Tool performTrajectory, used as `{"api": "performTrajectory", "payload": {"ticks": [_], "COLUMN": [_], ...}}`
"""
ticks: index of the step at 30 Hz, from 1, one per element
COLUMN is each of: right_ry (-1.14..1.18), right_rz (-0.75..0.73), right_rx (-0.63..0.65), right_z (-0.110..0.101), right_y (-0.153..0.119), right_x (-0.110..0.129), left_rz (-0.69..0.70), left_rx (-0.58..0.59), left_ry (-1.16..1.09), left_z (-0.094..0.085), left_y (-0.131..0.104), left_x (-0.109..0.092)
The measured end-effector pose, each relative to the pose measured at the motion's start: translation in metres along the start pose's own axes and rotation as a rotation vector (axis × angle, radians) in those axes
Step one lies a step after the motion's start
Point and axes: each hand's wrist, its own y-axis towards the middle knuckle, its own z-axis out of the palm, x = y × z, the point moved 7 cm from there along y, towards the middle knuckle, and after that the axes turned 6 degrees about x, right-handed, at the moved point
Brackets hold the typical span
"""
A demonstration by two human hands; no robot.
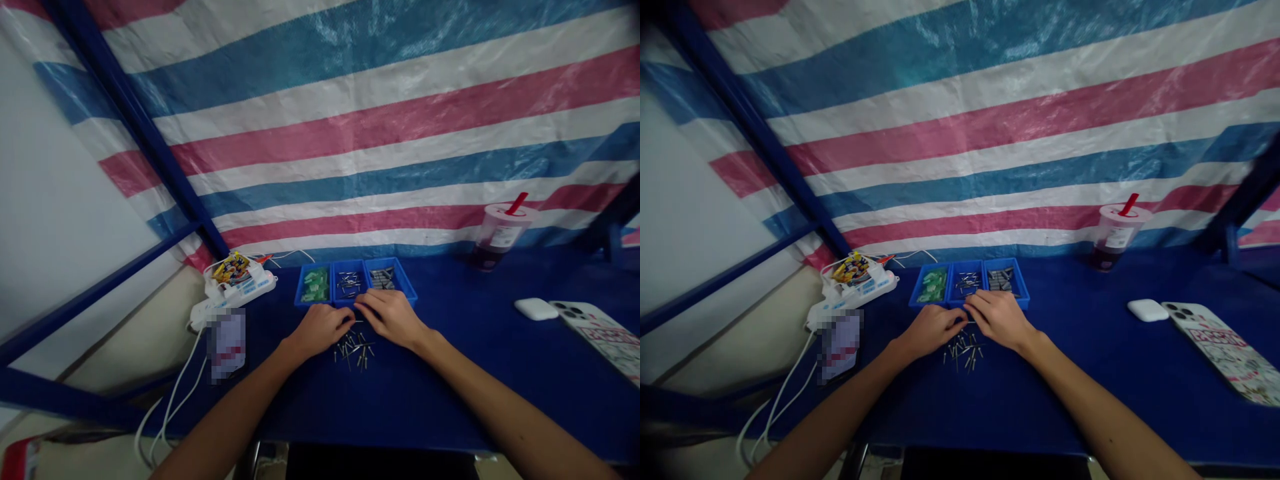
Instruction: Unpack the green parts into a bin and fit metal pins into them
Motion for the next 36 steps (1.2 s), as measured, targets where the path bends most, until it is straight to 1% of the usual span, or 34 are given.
{"api": "performTrajectory", "payload": {"ticks": [2, 7, 11, 15, 22, 36], "right_ry": [-0.003, -0.020, -0.025, -0.051, -0.082, -0.008], "right_rz": [-0.008, -0.001, 0.000, -0.016, -0.029, 0.001], "right_rx": [0.033, 0.052, 0.068, 0.083, 0.066, 0.066], "right_z": [0.002, 0.001, 0.002, 0.004, 0.002, 0.004], "right_y": [0.000, 0.000, 0.001, 0.000, -0.002, 0.000], "right_x": [0.001, 0.001, 0.002, 0.002, 0.001, 0.002], "left_rz": [0.028, -0.005, -0.016, -0.029, -0.032, 0.001], "left_rx": [-0.066, -0.251, -0.327, -0.323, -0.239, -0.260], "left_ry": [-0.042, -0.144, -0.166, -0.176, -0.199, -0.189], "left_z": [-0.005, -0.020, -0.026, -0.028, -0.028, -0.030], "left_y": [-0.001, -0.006, -0.008, -0.008, -0.006, -0.007], "left_x": [-0.002, 0.003, 0.006, 0.004, -0.004, -0.005]}}
